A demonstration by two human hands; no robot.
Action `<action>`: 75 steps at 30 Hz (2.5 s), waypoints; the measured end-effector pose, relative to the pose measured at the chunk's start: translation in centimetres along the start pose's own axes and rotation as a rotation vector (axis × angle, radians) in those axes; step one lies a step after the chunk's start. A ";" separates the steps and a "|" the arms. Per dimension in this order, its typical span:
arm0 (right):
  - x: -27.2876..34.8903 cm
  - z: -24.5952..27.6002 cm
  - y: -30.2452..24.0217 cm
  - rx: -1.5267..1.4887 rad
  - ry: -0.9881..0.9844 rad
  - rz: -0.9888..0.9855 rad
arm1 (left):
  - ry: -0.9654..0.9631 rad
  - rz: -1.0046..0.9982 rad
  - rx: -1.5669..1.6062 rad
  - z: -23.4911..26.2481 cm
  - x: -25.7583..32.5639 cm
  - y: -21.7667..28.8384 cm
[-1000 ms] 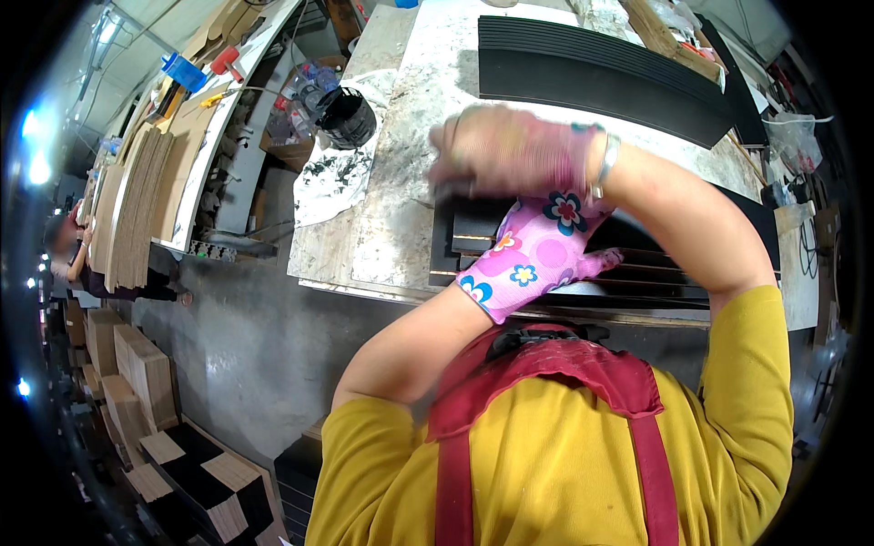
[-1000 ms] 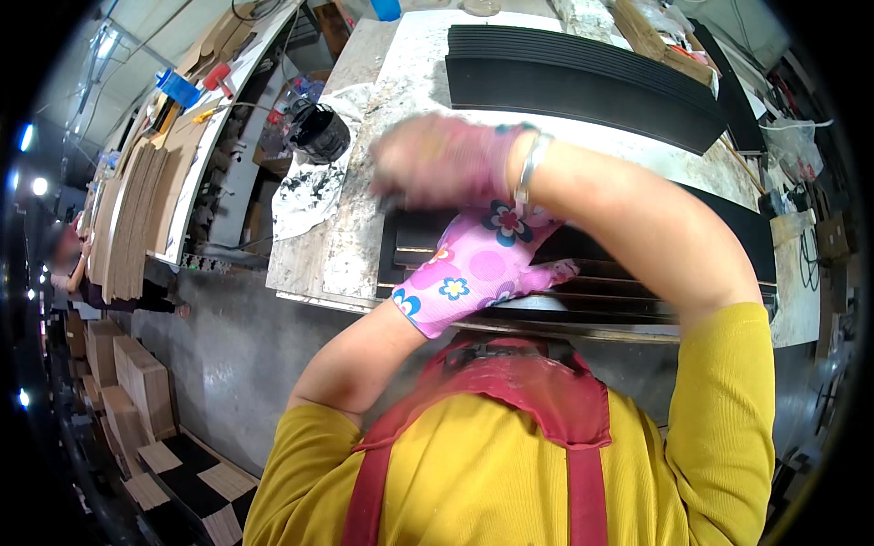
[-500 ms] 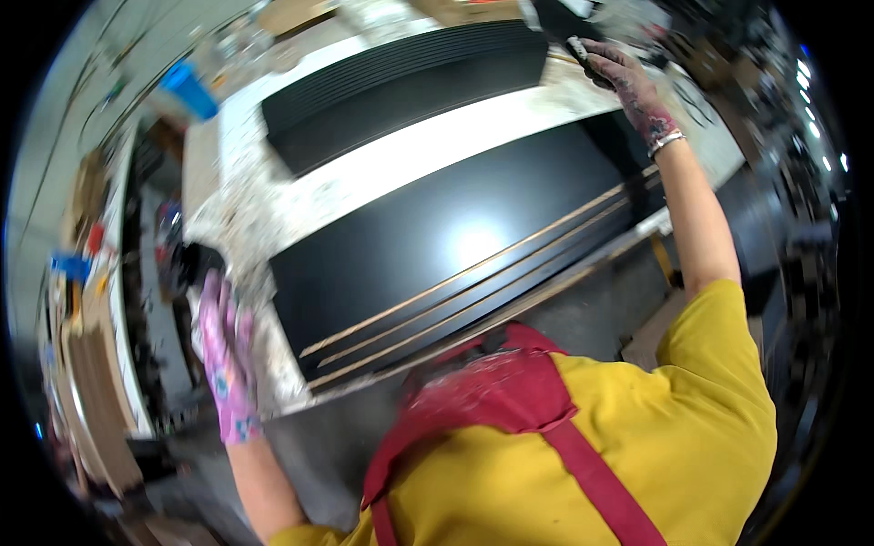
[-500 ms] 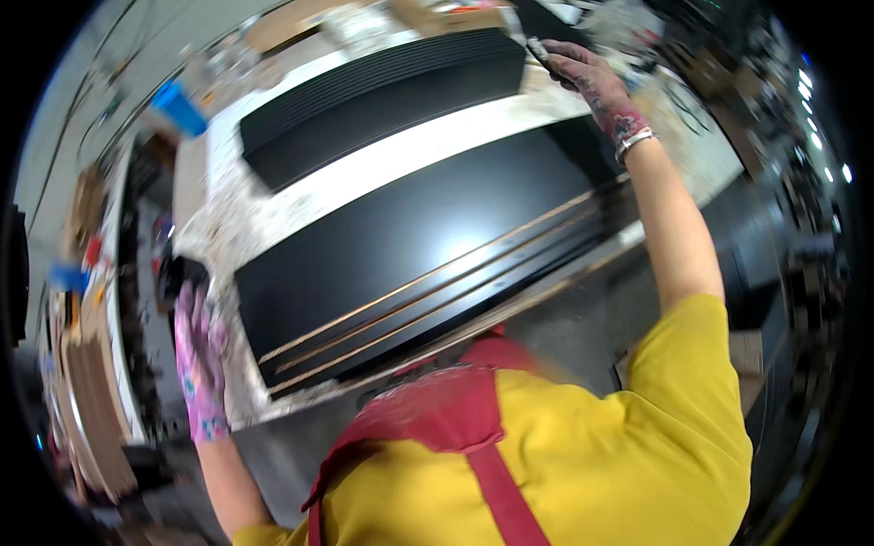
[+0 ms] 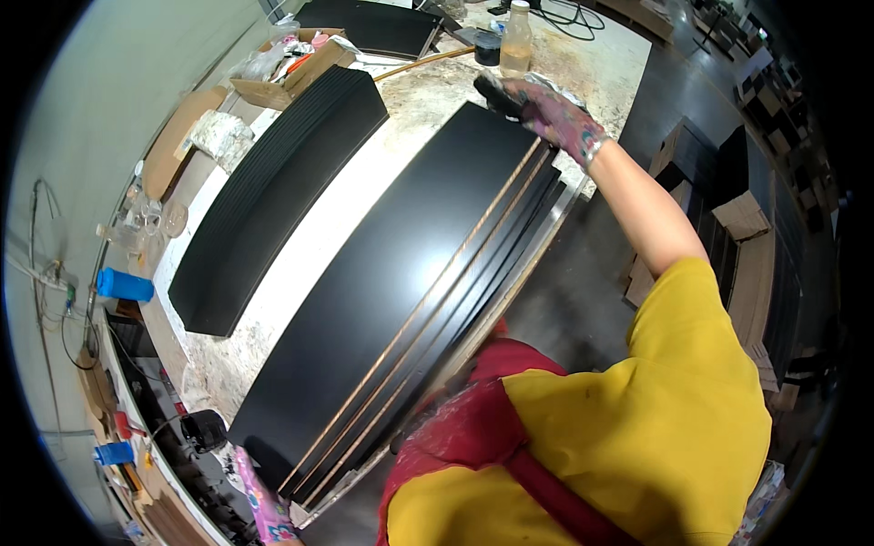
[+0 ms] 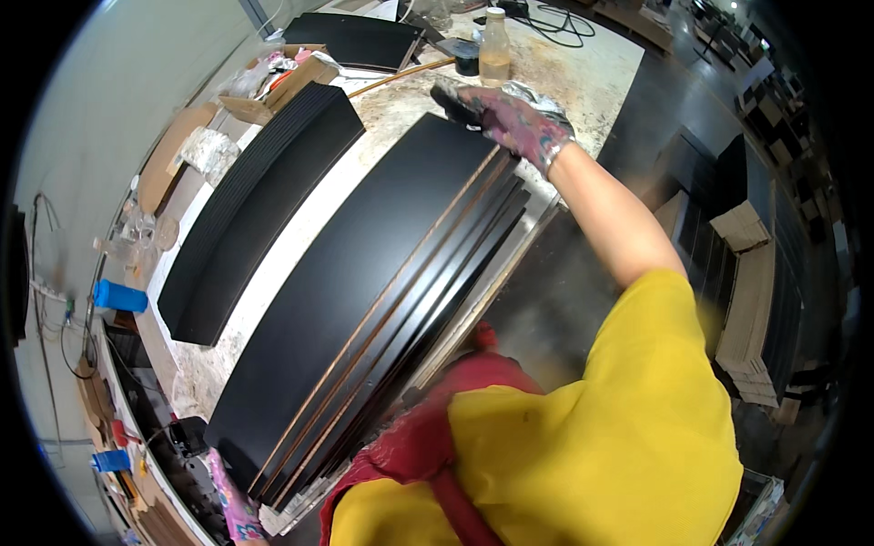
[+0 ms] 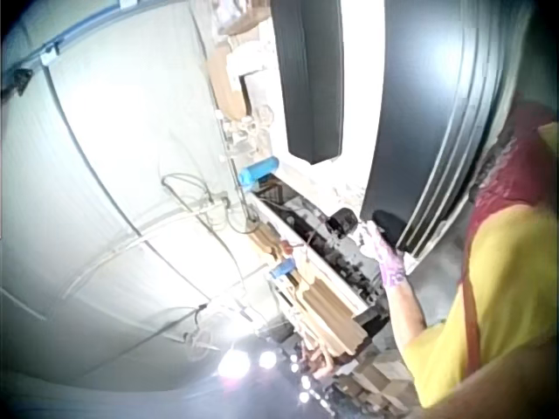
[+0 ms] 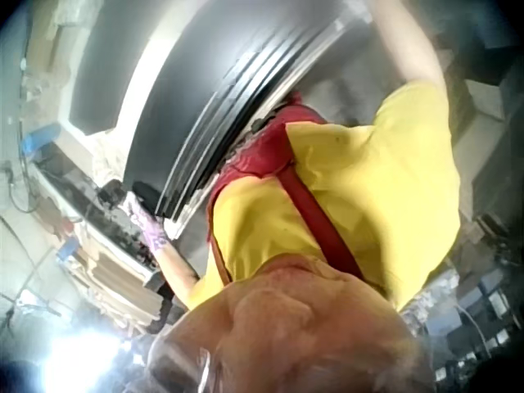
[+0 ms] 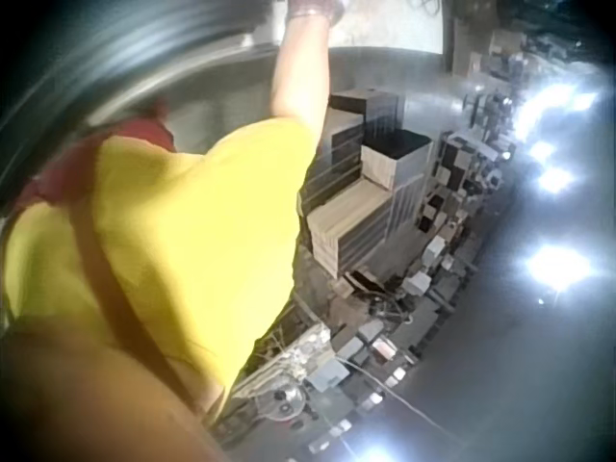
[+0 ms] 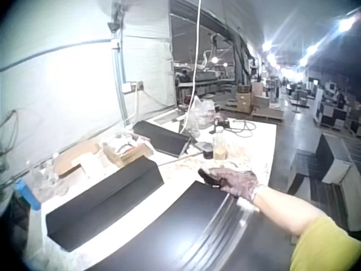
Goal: The person wipes the edges and surfaces of black wooden panels with a small block or cloth, handling each panel from a stack one at a time.
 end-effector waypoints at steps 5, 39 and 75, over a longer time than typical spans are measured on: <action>3.7 -0.2 -1.1 0.743 0.003 0.719 | 0.100 -0.049 -0.199 0.7 1.3 0.2; 11.6 -18.3 -17.8 1.071 -0.468 0.781 | 0.176 -1.208 -1.829 -31.6 -18.0 17.4; 7.6 -3.4 -1.8 -0.884 -0.176 0.270 | 0.037 -1.319 -1.280 -30.5 -19.7 17.3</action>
Point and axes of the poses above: each hand's wrist, its own x-axis away from the middle knuckle, its own z-axis out of the back of the hand, y = z × x, the point moved 6 cm from there along -x, towards the middle knuckle, and after that the axes turned 4 degrees about -y, right-handed, at the moved point
